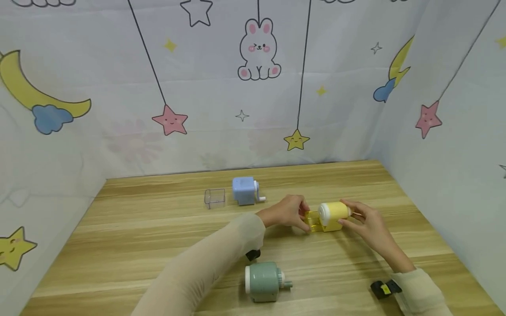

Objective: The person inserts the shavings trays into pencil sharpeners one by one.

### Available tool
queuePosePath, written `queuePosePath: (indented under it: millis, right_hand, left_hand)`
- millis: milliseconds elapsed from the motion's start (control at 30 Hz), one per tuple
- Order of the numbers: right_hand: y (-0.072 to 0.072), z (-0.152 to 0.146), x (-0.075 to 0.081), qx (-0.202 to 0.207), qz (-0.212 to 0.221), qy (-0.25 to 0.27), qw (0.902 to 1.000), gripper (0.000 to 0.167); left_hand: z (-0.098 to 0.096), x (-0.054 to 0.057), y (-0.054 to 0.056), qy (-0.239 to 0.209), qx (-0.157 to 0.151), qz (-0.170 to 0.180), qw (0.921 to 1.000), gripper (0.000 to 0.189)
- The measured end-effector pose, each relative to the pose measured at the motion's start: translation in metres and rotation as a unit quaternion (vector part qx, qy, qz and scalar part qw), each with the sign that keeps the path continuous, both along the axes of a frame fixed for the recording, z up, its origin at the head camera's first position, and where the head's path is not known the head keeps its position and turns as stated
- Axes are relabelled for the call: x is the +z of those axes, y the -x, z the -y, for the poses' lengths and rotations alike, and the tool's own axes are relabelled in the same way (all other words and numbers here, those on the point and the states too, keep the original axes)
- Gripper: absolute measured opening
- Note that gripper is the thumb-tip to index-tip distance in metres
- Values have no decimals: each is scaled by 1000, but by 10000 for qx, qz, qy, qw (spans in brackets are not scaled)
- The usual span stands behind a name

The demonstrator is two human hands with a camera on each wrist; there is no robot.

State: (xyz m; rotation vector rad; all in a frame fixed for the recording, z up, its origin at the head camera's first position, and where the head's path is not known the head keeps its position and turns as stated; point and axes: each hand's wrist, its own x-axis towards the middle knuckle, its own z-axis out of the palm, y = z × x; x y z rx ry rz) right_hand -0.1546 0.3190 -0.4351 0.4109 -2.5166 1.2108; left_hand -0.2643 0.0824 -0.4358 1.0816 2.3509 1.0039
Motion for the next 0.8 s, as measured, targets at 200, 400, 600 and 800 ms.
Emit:
queuePosePath:
  millis: [200, 400, 600, 800]
  right_hand:
    - [0, 0, 1, -4, -72, -43, 10000, 53]
    - [-1, -1, -2, -46, -133, -46, 9999, 53]
    - [-2, -1, -1, -51, -120, -17, 9999, 53]
    - [-2, 1, 0, -29, -79, -21, 10000, 52]
  left_hand:
    - [0, 0, 0, -35, -24, -19, 10000, 49]
    - [-1, 1, -2, -26, -71, -121, 9999, 49]
    - [-1, 1, -2, 44, -79, -183, 9998, 49]
    - [1, 3, -2, -5, -122, -68, 9999, 49]
